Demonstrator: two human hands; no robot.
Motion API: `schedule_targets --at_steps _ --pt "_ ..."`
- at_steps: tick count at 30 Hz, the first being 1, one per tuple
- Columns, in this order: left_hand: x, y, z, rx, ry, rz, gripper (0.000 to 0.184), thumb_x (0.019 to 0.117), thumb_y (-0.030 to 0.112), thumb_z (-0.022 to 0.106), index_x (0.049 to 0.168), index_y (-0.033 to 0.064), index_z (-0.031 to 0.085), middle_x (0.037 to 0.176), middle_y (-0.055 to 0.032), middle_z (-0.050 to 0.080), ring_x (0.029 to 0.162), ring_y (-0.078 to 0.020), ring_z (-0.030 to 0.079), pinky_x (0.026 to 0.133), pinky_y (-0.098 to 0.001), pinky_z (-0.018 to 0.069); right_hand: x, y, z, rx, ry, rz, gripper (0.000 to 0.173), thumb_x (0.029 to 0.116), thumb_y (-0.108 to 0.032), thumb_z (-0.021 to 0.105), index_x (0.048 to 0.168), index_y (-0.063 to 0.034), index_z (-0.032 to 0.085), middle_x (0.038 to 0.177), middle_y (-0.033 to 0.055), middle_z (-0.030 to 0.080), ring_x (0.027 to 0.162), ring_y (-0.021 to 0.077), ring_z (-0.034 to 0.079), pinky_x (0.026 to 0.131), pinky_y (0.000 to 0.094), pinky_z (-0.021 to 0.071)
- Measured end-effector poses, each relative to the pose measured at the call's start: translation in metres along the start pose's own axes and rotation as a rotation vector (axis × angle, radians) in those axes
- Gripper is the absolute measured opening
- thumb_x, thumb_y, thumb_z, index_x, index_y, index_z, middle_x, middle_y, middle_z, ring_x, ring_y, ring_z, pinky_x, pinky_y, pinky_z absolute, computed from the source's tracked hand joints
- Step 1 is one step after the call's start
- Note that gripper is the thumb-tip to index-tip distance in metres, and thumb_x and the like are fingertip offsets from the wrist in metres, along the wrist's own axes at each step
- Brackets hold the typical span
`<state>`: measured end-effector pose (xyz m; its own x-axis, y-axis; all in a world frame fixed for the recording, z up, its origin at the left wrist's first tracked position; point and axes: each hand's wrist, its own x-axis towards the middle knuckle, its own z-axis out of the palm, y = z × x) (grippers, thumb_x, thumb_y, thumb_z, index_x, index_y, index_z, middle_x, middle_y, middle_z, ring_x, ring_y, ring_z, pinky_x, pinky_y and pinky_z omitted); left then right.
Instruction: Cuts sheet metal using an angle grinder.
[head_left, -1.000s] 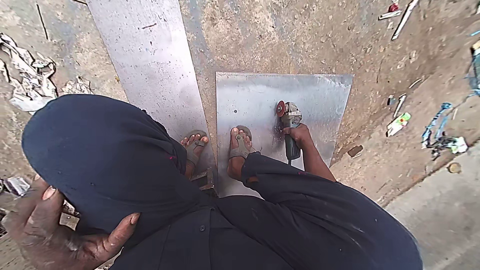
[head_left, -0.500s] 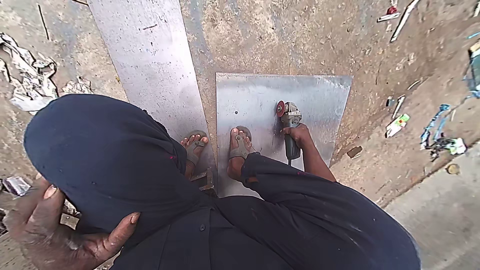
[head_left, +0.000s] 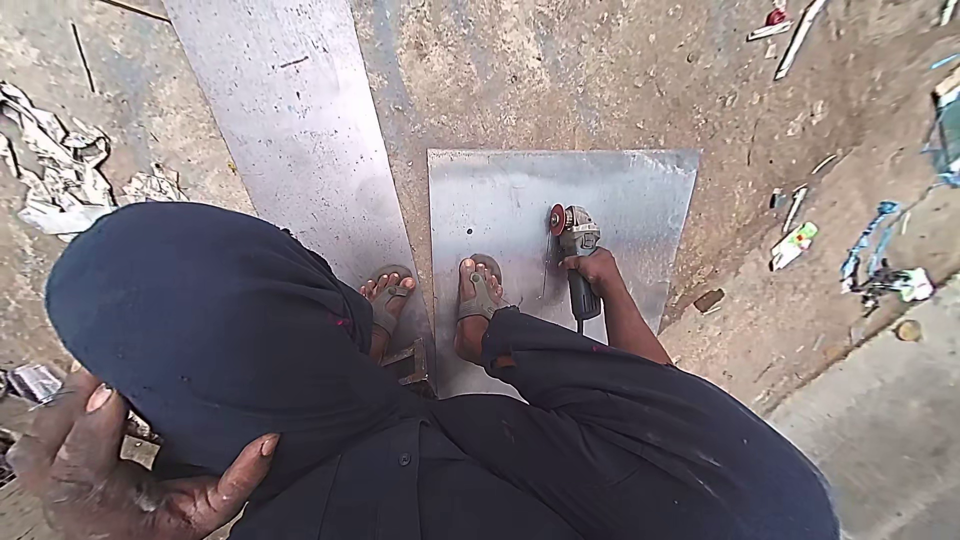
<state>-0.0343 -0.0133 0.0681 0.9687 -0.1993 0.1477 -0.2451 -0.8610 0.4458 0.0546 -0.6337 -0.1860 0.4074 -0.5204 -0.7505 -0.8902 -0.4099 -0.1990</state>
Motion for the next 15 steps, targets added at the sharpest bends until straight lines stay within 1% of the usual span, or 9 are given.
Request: schedule_targets --at_steps 2,5,11,15 --pt "-0.001 -0.001 0.000 0.009 -0.007 -0.001 0.104 0.0769 0.063 0.075 0.159 0.0171 0.030 0.159 -0.0152 0.039 0.147 -0.0344 0.037 0.118 -0.0552 0.0347 0.001 -0.003 -0.001 0.003 0.000 -0.007 0.053 0.0671 -0.020 0.091 0.108 0.0022 0.066 0.096 0.0235 0.070 0.086 0.0376 0.069 0.077 0.0622 0.0556" --pt "-0.002 -0.003 0.000 0.016 -0.007 0.005 0.104 0.0768 0.064 0.074 0.159 0.0177 0.030 0.158 -0.0148 0.039 0.147 -0.0341 0.037 0.118 -0.0554 0.0348 0.006 -0.005 -0.002 -0.009 0.008 -0.005 0.055 0.0650 -0.022 0.091 0.108 0.0016 0.066 0.096 0.0230 0.070 0.087 0.0377 0.069 0.077 0.0622 0.0554" --pt "-0.004 -0.006 0.002 0.004 0.013 0.005 0.104 0.0760 0.064 0.075 0.158 0.0172 0.032 0.158 -0.0147 0.039 0.146 -0.0342 0.038 0.117 -0.0558 0.0352 0.010 -0.009 -0.002 -0.016 0.020 0.000 0.055 0.0659 -0.025 0.091 0.108 0.0014 0.067 0.096 0.0227 0.070 0.086 0.0373 0.069 0.077 0.0622 0.0554" --pt "-0.002 -0.004 0.001 0.017 0.018 0.006 0.104 0.0766 0.065 0.074 0.159 0.0194 0.030 0.159 -0.0133 0.039 0.147 -0.0331 0.038 0.118 -0.0549 0.0352 0.010 -0.012 -0.003 -0.028 0.021 -0.011 0.054 0.0675 -0.025 0.090 0.108 0.0019 0.067 0.097 0.0232 0.070 0.087 0.0381 0.069 0.078 0.0628 0.0553"
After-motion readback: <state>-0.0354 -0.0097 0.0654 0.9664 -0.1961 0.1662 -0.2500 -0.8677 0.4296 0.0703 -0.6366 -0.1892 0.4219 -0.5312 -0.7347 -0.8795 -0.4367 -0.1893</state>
